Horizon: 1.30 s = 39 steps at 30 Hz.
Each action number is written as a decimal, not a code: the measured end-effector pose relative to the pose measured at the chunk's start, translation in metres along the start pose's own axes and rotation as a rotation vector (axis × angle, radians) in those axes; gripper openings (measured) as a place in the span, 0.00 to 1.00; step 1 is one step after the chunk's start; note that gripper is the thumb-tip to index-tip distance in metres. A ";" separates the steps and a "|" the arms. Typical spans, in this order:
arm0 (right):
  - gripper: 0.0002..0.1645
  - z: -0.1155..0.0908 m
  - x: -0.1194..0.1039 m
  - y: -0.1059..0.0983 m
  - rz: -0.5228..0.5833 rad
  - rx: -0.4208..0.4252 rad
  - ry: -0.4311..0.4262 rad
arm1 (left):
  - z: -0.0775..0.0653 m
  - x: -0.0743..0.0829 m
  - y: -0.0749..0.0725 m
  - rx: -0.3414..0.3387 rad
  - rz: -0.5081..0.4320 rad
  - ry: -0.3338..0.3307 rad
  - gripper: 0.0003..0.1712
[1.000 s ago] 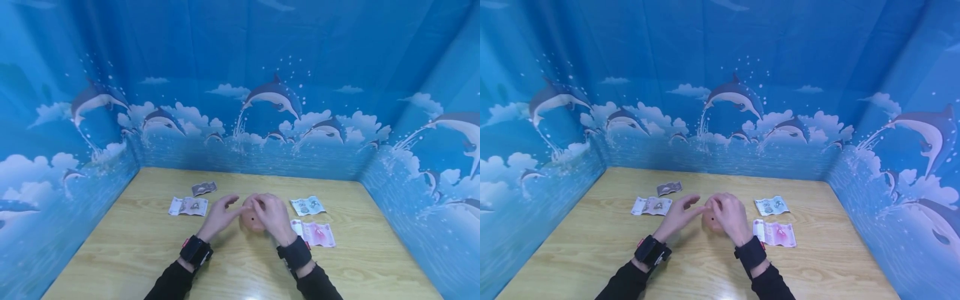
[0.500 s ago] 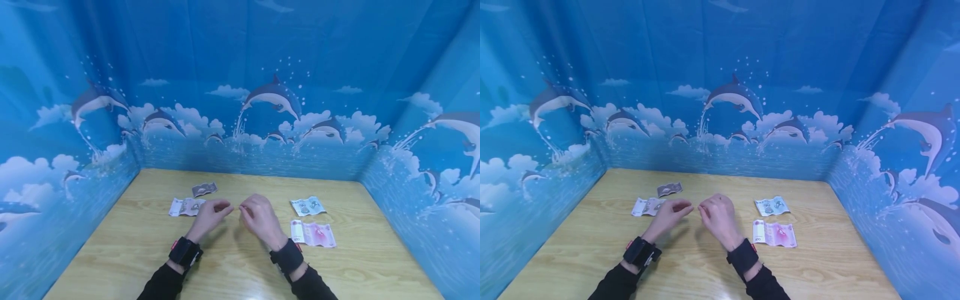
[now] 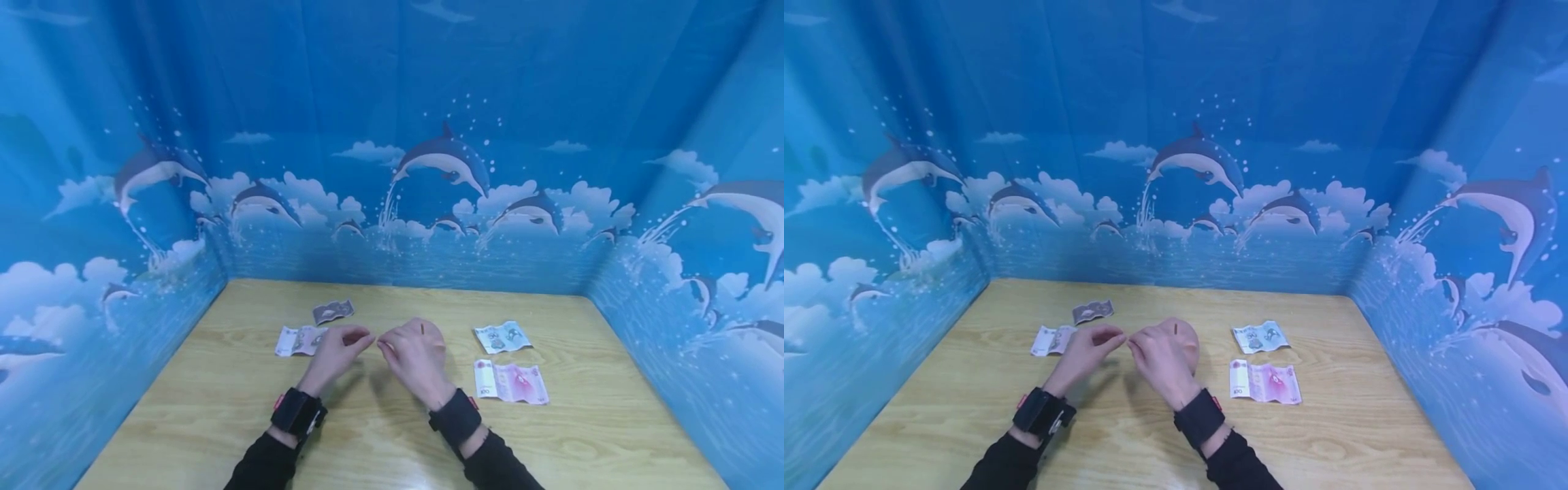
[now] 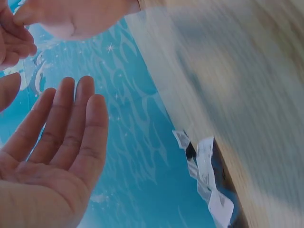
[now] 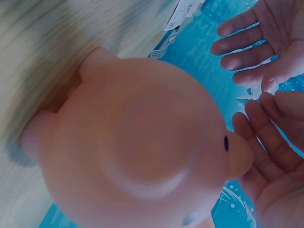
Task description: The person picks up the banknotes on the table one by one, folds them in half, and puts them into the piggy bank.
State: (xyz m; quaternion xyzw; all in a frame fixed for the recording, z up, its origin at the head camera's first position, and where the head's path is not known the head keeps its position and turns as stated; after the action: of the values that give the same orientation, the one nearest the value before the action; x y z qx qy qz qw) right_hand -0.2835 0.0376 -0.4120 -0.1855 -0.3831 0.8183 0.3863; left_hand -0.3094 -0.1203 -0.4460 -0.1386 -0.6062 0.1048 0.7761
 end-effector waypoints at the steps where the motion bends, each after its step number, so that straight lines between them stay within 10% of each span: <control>1: 0.05 0.001 -0.001 0.001 0.028 -0.012 0.005 | 0.000 0.000 -0.002 0.006 0.005 -0.001 0.11; 21: 0.09 0.020 -0.021 0.023 0.174 -0.193 0.060 | 0.004 -0.004 -0.035 0.070 0.132 -0.014 0.11; 39: 0.09 0.016 -0.023 0.041 0.268 -0.297 0.137 | 0.001 -0.034 -0.087 0.168 0.485 -0.097 0.19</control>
State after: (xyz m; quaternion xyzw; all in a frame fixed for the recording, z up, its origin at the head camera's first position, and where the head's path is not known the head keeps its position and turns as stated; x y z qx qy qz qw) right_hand -0.2985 -0.0045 -0.4337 -0.3450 -0.4444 0.7822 0.2676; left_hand -0.3194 -0.2130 -0.4465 -0.2098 -0.5807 0.3445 0.7071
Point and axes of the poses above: each hand's wrist, its own z-axis towards the middle knuckle, its own y-axis out of the palm, x = y × z, the point moved 5 cm from there along z, towards the middle knuckle, and after that the axes turned 9 degrees about -z, right-handed, at the moved point
